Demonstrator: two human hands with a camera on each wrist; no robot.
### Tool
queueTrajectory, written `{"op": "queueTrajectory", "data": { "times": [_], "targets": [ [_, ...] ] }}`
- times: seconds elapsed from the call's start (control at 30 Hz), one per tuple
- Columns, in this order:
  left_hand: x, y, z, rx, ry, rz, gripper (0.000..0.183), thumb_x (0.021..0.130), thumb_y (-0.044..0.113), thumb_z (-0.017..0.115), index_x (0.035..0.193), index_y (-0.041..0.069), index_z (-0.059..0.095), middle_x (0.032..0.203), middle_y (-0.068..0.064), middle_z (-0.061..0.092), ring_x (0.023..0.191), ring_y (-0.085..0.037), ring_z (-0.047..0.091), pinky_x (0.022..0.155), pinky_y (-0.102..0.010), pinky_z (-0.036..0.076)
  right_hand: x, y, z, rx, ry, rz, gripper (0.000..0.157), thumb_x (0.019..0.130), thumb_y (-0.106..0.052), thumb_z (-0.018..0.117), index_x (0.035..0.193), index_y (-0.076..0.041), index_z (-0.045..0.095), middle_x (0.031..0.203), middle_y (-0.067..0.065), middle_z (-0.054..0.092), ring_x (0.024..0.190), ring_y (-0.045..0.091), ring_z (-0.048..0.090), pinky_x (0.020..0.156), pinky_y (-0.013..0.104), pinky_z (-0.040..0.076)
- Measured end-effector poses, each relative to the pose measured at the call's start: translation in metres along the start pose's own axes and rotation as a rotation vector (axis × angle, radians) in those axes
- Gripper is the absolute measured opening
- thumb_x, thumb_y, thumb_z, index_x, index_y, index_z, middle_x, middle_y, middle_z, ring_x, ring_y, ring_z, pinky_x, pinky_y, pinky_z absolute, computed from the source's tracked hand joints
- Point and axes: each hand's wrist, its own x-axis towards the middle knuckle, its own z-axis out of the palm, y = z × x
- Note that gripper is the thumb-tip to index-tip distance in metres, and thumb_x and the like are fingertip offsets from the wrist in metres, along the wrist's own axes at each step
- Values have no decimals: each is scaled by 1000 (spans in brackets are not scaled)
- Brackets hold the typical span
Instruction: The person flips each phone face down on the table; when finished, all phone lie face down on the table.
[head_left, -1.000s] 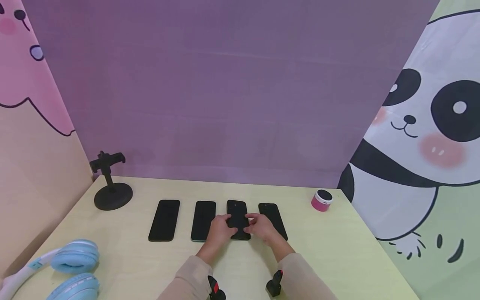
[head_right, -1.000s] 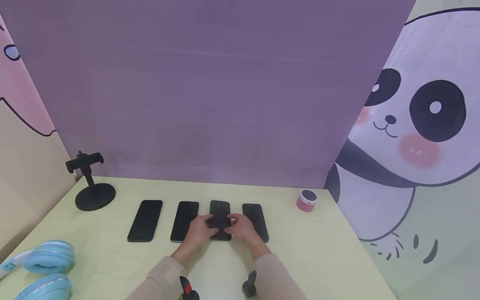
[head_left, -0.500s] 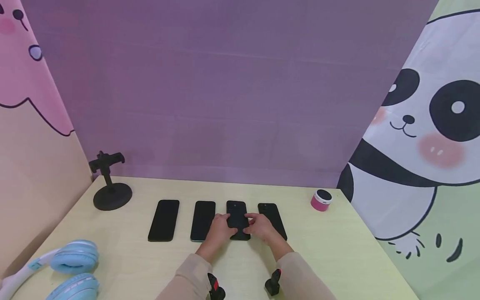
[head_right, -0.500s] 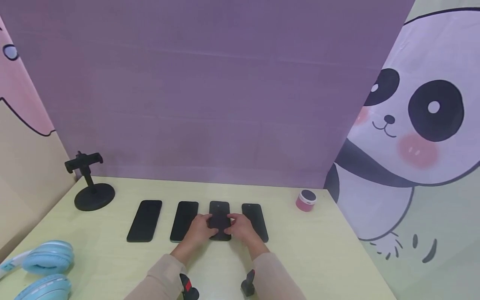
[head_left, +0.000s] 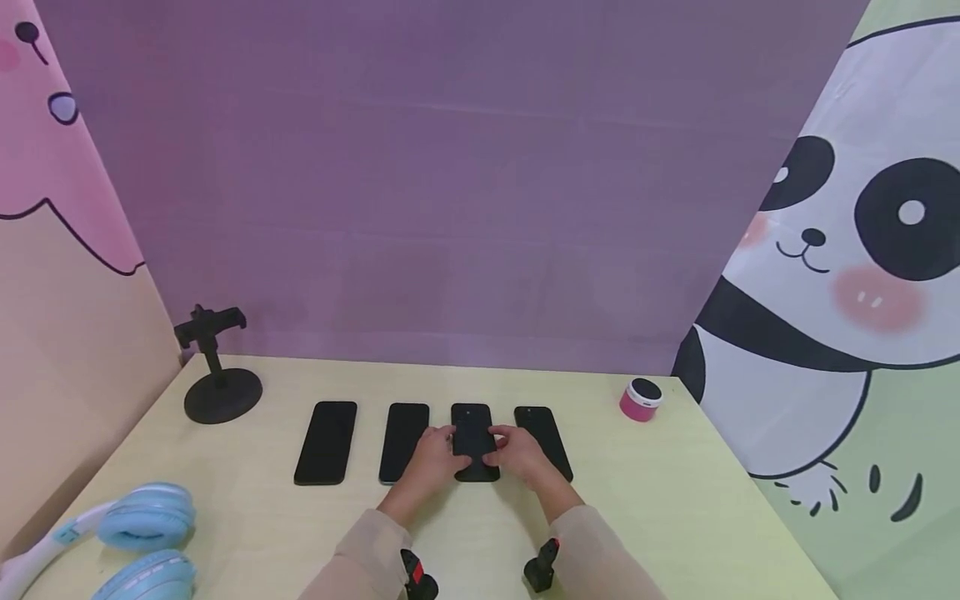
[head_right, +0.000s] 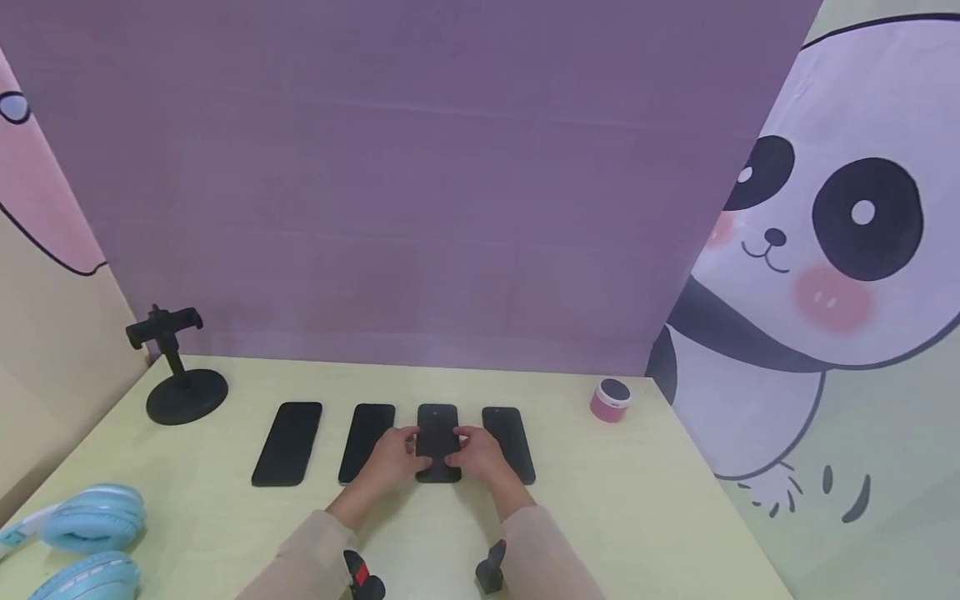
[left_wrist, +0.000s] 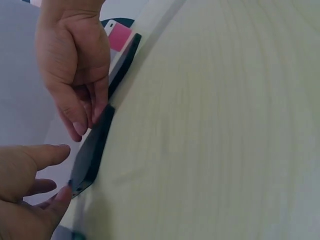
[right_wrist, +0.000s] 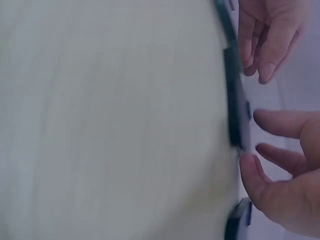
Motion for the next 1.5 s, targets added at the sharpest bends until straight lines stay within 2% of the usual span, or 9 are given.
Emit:
{"op": "queueTrajectory", "data": {
  "times": [0.17,0.27,0.43,0.6,0.77,0.97,1.1,1.3,1.5],
  "targets": [
    [-9,-10,-24,-18,53,38,60,84,9,76,133,-10,50,115,-20,51,100,-31,57,82,-44,51,-5,-17,6,36,55,-55,52,84,-2,74,132,2,56,113,20,59,101,33,56,86,45,50],
    [-14,-20,-38,-6,95,24,61,84,8,75,135,-10,47,113,-19,51,98,-29,55,82,-44,50,-8,-28,16,75,32,-93,50,86,-2,72,132,3,55,116,20,58,104,33,56,88,45,50],
    [-22,-35,-55,2,126,-29,63,87,9,73,139,-10,42,118,-24,50,104,-35,55,88,-47,49,-11,-44,39,68,-8,-150,46,86,-3,72,130,3,57,108,17,60,97,29,58,83,43,51],
    [-28,-46,-67,54,151,-55,61,87,10,72,137,-10,43,118,-27,50,107,-39,56,91,-51,46,-12,-56,58,10,-39,-139,47,84,-5,74,129,0,59,102,12,61,88,26,59,78,42,52],
    [-34,-51,-73,85,131,-67,60,85,10,73,134,-11,45,110,-26,55,103,-39,57,90,-52,46,-16,-62,66,-13,-61,-101,50,83,-7,76,129,-1,59,99,10,62,89,28,59,82,47,50],
    [-36,-56,-74,76,104,-53,56,85,8,72,131,-11,48,95,-15,55,89,-30,55,80,-49,48,-16,-63,71,5,-62,-82,47,82,-4,76,127,-1,61,98,10,63,88,28,60,81,47,51],
    [-35,-59,-74,54,97,-29,48,85,5,72,127,-10,54,94,-14,58,87,-28,57,78,-47,50,-13,-62,74,28,-53,-82,45,81,-4,77,124,-1,62,96,10,63,85,26,60,78,44,51],
    [-34,-63,-74,42,107,-8,40,83,1,73,120,-8,61,97,-15,64,88,-27,62,79,-46,51,-15,-61,78,178,-28,-55,46,79,4,75,123,3,62,94,12,59,79,24,59,71,39,52],
    [-33,-61,-78,52,81,-22,39,82,2,75,118,-9,64,101,-18,65,91,-30,63,81,-45,51,-15,-65,85,197,30,-30,43,77,10,72,119,4,65,93,12,60,82,24,58,71,36,53]
  ]
}}
